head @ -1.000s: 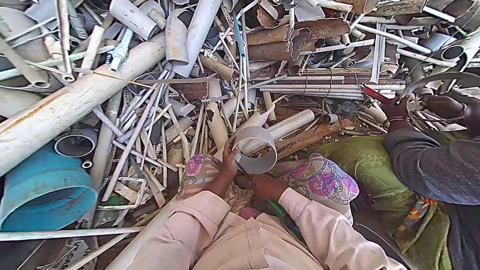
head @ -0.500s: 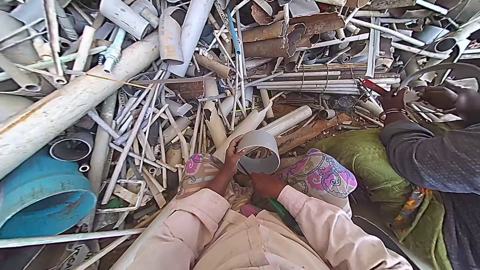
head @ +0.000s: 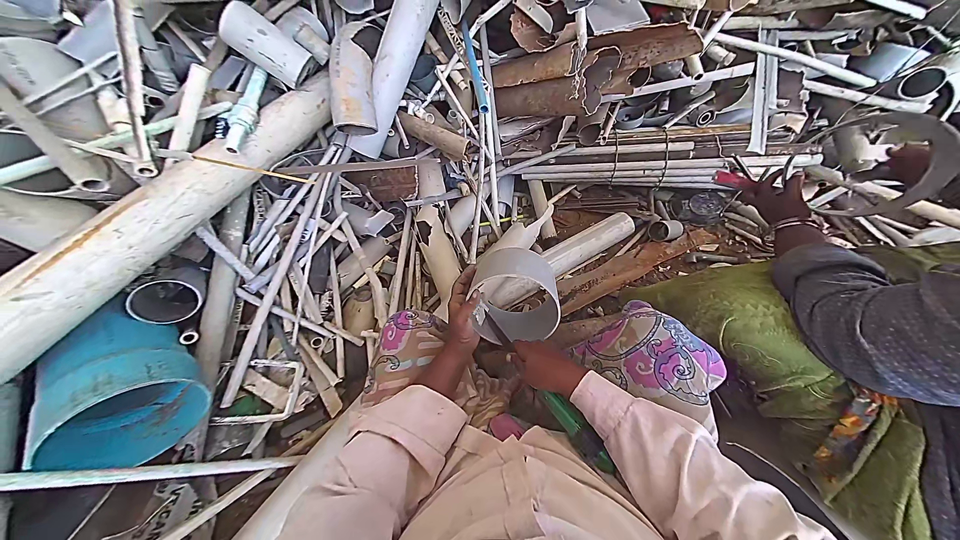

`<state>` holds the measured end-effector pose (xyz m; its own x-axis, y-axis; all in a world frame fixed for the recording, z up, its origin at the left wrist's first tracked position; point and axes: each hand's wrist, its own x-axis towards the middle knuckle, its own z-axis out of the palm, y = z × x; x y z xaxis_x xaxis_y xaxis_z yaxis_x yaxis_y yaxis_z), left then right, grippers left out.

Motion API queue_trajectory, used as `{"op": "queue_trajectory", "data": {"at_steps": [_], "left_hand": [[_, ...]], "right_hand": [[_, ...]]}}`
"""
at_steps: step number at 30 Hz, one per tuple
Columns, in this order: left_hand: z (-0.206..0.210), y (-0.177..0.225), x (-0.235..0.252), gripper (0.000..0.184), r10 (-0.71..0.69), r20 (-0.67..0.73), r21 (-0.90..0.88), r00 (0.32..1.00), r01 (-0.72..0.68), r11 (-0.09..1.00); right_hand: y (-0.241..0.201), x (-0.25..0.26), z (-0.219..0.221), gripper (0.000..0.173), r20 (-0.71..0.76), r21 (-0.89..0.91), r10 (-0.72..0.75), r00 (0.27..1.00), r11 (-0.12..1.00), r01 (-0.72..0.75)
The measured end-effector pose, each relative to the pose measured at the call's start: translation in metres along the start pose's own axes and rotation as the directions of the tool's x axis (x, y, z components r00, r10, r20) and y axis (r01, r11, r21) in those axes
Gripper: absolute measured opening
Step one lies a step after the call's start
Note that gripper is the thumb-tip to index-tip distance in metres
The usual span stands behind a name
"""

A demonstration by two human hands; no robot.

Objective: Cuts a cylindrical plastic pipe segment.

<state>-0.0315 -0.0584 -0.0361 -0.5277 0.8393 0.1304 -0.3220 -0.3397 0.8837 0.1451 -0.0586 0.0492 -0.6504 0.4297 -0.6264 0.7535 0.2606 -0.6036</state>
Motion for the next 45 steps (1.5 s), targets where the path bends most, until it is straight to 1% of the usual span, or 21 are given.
{"op": "queue_trajectory", "data": {"at_steps": [2,4,5,6,8,11,15,18,22,25,29,32,36,40,43,45], "left_hand": [[-0.003,0.002,0.004,0.068,0.035,0.023,0.025,0.999,-0.035,0.999],[-0.003,0.004,0.003,0.065,0.049,0.025,0.049,0.998,-0.050,0.998],[-0.003,0.004,0.003,0.064,0.049,0.028,0.057,0.998,-0.051,0.997],[-0.003,0.003,0.002,0.064,0.047,0.040,0.065,0.998,-0.049,0.997],[-0.003,0.002,0.001,0.064,0.030,0.072,0.075,0.997,-0.035,0.997],[-0.002,0.001,0.002,0.069,0.008,0.124,0.095,0.992,-0.020,0.995],[-0.005,0.000,0.003,0.068,0.006,0.184,0.120,0.983,-0.028,0.992],[-0.006,0.001,0.002,0.069,-0.006,0.226,0.146,0.974,-0.028,0.989],[-0.007,0.002,0.000,0.070,-0.024,0.250,0.135,0.968,-0.011,0.991],[-0.006,0.000,-0.001,0.068,-0.047,0.247,0.136,0.968,0.014,0.991],[-0.006,-0.003,-0.005,0.067,-0.114,0.243,0.188,0.963,0.069,0.980],[-0.005,-0.004,-0.007,0.064,-0.152,0.249,0.209,0.956,0.100,0.973],[-0.004,-0.009,-0.009,0.060,-0.155,0.135,0.172,0.979,0.130,0.976],[-0.002,-0.009,-0.009,0.053,-0.129,0.035,0.129,0.991,0.123,0.984],[0.000,-0.007,-0.008,0.055,-0.119,0.028,0.112,0.992,0.115,0.987],[0.002,-0.005,-0.011,0.056,-0.133,0.038,0.089,0.990,0.129,0.988]], "right_hand": [[0.004,-0.005,-0.002,0.039,-0.002,0.089,-0.007,1.000,0.996,0.007],[0.006,-0.008,-0.005,0.038,-0.005,0.152,-0.014,1.000,0.988,0.014],[0.006,-0.009,-0.004,0.038,-0.014,0.131,-0.011,1.000,0.991,0.013],[0.004,-0.010,-0.004,0.039,-0.019,0.068,0.002,1.000,0.998,-0.001],[-0.001,-0.011,0.001,0.042,-0.038,-0.107,0.025,0.999,0.994,-0.029],[-0.003,-0.011,0.009,0.045,-0.039,-0.250,-0.004,0.999,0.968,-0.006],[-0.006,-0.013,0.016,0.044,-0.019,-0.348,-0.020,1.000,0.938,0.012],[-0.009,-0.012,0.018,0.042,-0.009,-0.374,0.007,1.000,0.928,-0.010],[-0.007,-0.008,0.020,0.041,-0.002,-0.391,0.022,1.000,0.920,-0.021],[-0.007,-0.005,0.022,0.039,0.003,-0.423,0.023,1.000,0.906,-0.020],[-0.012,-0.005,0.027,0.034,0.011,-0.471,0.048,0.999,0.881,-0.038],[-0.014,-0.004,0.032,0.035,-0.012,-0.495,0.081,0.997,0.865,-0.076],[-0.012,-0.002,0.035,0.043,-0.030,-0.489,0.084,0.996,0.868,-0.087],[-0.015,-0.006,0.028,0.044,-0.009,-0.465,0.095,0.995,0.881,-0.089],[-0.012,-0.003,0.024,0.036,-0.005,-0.418,0.080,0.997,0.905,-0.075],[-0.011,-0.002,0.019,0.035,-0.002,-0.378,0.069,0.998,0.923,-0.065]]}}
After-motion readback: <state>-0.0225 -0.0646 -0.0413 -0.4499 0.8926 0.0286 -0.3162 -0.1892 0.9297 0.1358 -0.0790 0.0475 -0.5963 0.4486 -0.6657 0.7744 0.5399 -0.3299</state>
